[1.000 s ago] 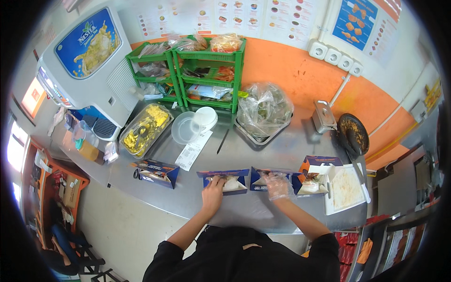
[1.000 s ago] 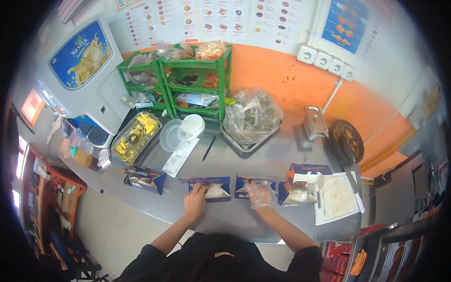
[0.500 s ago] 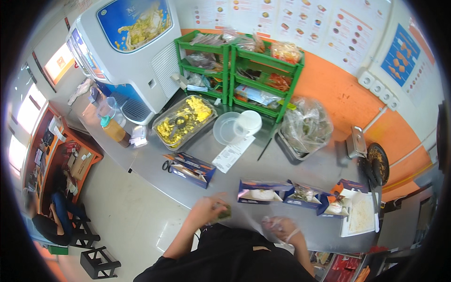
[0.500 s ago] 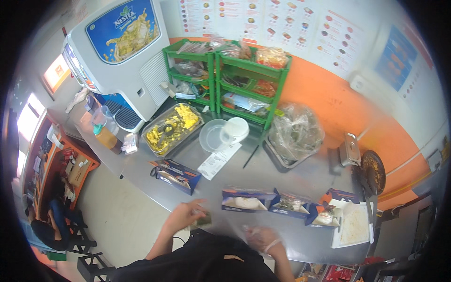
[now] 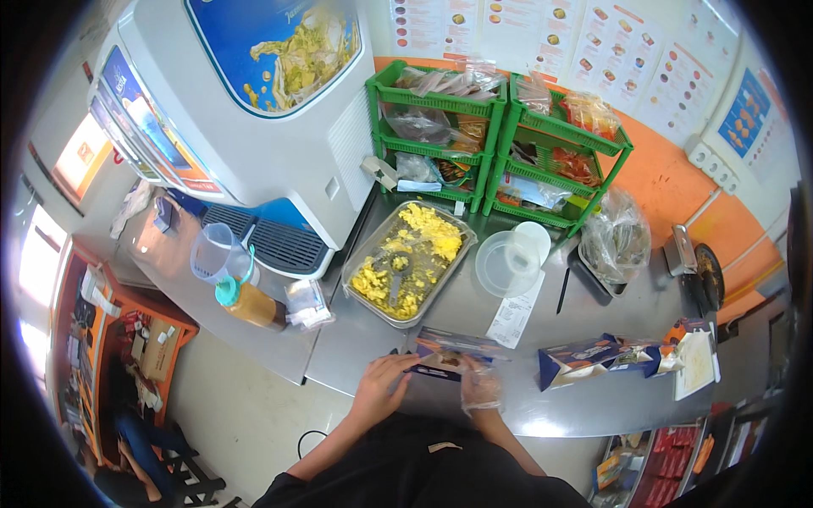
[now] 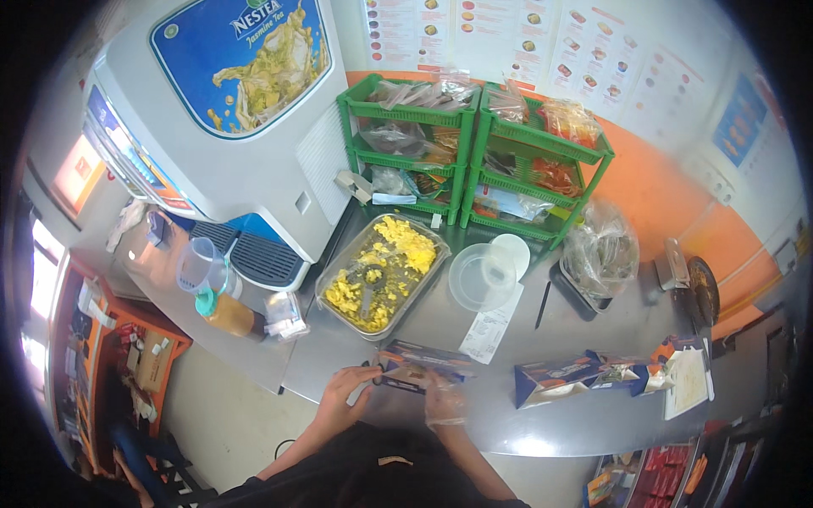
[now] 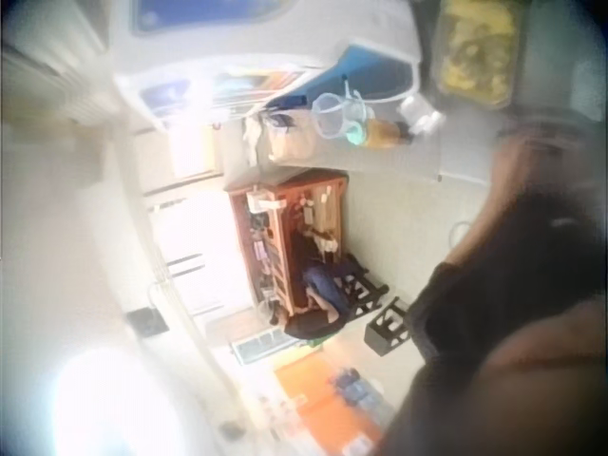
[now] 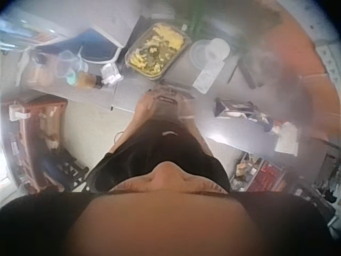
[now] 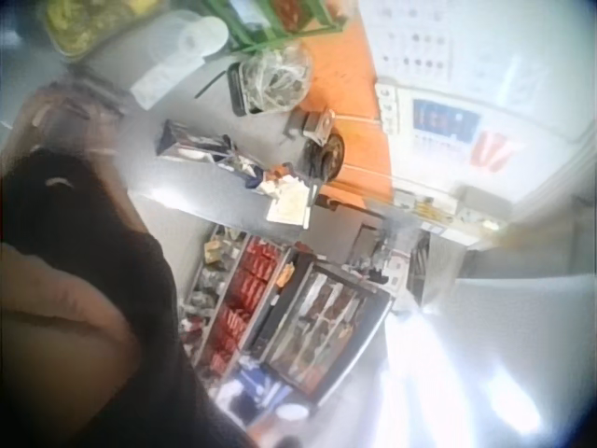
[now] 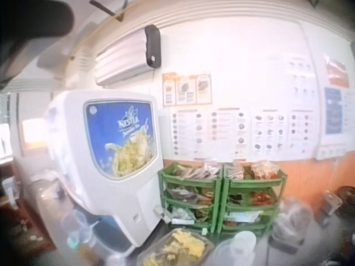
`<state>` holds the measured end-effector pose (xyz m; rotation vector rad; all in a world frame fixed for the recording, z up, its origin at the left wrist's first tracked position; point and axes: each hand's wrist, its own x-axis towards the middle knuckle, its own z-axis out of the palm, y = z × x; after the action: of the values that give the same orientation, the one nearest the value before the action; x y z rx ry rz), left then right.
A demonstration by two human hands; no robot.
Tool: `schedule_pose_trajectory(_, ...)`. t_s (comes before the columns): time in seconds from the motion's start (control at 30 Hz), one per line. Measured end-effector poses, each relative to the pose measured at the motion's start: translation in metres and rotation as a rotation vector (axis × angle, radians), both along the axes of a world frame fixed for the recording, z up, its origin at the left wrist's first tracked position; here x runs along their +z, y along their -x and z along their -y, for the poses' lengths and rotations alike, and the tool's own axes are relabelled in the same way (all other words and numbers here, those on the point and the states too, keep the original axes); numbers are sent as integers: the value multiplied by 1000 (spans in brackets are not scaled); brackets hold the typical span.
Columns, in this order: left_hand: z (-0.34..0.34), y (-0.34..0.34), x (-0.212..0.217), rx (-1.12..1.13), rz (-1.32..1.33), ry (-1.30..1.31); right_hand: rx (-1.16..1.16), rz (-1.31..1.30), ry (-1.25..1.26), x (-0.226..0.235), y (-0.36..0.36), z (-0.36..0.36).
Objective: The person assembles meal boxes by placing buns and yellow scrambled egg into blue boxes, then retrieves fried chicken from a rotisserie oven, cuts it into pieces on a cutting board, and adds the pieces to the boxes.
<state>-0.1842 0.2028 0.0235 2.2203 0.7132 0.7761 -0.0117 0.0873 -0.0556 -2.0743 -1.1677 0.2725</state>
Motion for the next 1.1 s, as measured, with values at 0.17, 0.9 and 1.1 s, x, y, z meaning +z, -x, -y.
schedule_pose_trajectory(0.17,-91,30,-26,-21,0,-39,-115,184,513,-21,5,-33)
schedule_pose_trajectory(0.9,-261,-38,-79,265,13,-208,16,321,640,-14,-16,-291)
schedule_pose_trajectory(1.1,-282,-31,-74,338,-115,105,27,190,744,33,-1,-313)
